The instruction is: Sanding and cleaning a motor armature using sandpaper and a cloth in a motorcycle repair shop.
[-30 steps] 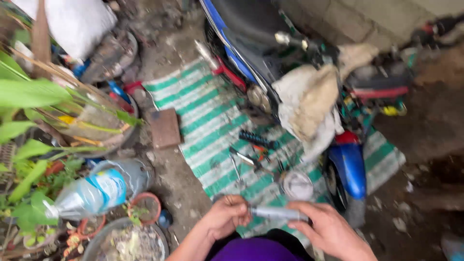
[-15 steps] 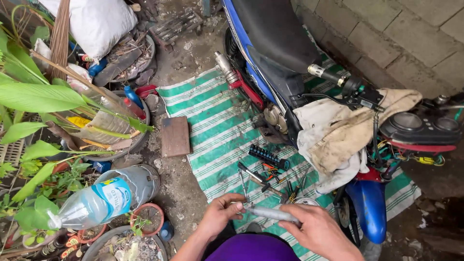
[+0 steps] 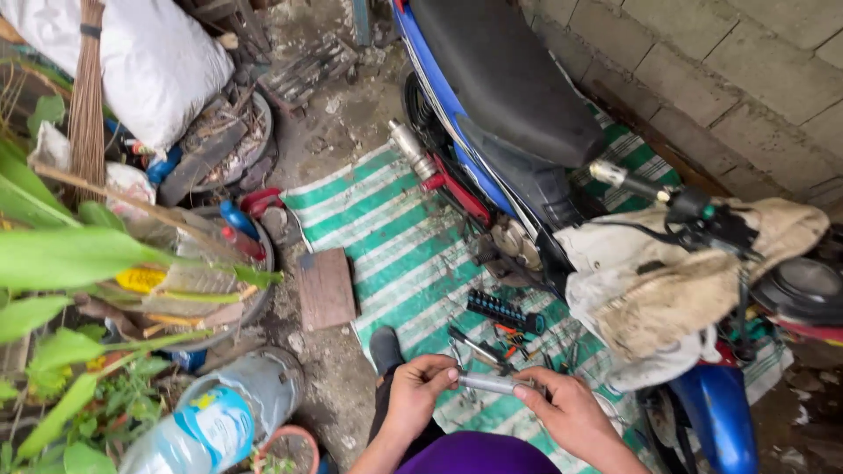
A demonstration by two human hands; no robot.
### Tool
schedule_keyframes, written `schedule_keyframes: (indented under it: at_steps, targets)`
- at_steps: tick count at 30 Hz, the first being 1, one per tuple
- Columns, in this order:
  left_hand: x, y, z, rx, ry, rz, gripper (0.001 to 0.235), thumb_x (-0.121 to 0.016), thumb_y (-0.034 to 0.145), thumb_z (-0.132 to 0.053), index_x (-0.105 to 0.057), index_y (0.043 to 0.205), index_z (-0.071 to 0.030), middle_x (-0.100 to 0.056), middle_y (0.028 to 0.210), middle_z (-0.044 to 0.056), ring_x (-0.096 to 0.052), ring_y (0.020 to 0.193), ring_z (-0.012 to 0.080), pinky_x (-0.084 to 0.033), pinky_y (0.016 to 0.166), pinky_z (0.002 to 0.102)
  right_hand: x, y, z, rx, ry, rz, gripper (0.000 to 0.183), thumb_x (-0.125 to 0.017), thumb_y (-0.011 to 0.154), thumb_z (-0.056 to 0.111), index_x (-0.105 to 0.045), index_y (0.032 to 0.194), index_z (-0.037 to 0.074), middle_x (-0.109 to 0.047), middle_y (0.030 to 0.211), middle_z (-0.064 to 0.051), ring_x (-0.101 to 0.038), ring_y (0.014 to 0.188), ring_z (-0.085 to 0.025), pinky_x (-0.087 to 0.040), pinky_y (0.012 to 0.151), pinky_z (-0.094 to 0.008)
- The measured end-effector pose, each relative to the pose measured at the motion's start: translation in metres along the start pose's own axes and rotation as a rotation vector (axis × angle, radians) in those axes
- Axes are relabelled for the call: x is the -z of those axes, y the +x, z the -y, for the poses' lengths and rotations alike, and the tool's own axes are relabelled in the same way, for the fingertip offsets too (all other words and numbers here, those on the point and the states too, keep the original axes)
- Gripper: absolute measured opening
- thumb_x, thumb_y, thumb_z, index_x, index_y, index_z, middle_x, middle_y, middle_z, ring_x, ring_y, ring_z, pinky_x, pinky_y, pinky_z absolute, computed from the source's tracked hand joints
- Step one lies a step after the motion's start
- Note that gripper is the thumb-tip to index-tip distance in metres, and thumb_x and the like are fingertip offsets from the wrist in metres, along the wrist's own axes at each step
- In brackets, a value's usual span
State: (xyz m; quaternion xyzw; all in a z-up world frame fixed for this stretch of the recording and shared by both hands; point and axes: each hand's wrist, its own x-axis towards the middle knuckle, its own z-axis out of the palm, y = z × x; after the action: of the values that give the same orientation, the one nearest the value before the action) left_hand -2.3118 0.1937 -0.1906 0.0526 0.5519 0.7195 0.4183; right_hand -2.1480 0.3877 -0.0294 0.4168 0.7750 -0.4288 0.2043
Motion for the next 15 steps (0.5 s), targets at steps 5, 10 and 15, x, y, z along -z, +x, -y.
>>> schedule_keyframes:
  at_steps: [5,10,15]
  targets:
    - [0.040,0.059,-0.097,0.001,0.319,0.050,0.010,-0.081,0.101,-0.008,-0.086,0.109,-0.005,-0.082,0.081,0.007,-0.074,0.072,0.0153,-0.065,0.070,0.033,-0.029,0.061,0.051,-0.086,0.298,0.079,0.034,-0.072,0.107,0.034,-0.084,0.138,0.024,-0.062,0.080,-0.005,-0.053,0.068,-0.019,-0.043,0.067,-0.036]
    - [0.098,0.134,-0.121,0.202,0.349,0.033,0.011,-0.074,0.107,-0.005,-0.084,0.110,-0.009,-0.067,0.073,0.002,-0.061,0.066,0.0148,-0.051,0.063,0.033,-0.028,0.105,0.127,0.215,-0.017,0.025,0.046,-0.075,0.104,0.037,-0.074,0.150,0.038,-0.075,0.131,0.007,-0.080,0.100,-0.018,-0.048,0.080,-0.050]
    - [0.120,0.168,-0.137,0.298,0.400,0.068,0.055,-0.063,0.116,-0.047,-0.074,0.079,-0.008,-0.052,0.053,0.006,-0.042,0.046,0.0154,-0.033,0.049,0.032,-0.007,0.131,0.176,0.081,-0.134,-0.047,0.038,-0.071,0.103,0.047,-0.072,0.140,0.036,-0.089,0.115,0.010,-0.067,0.065,-0.017,-0.050,0.069,-0.038]
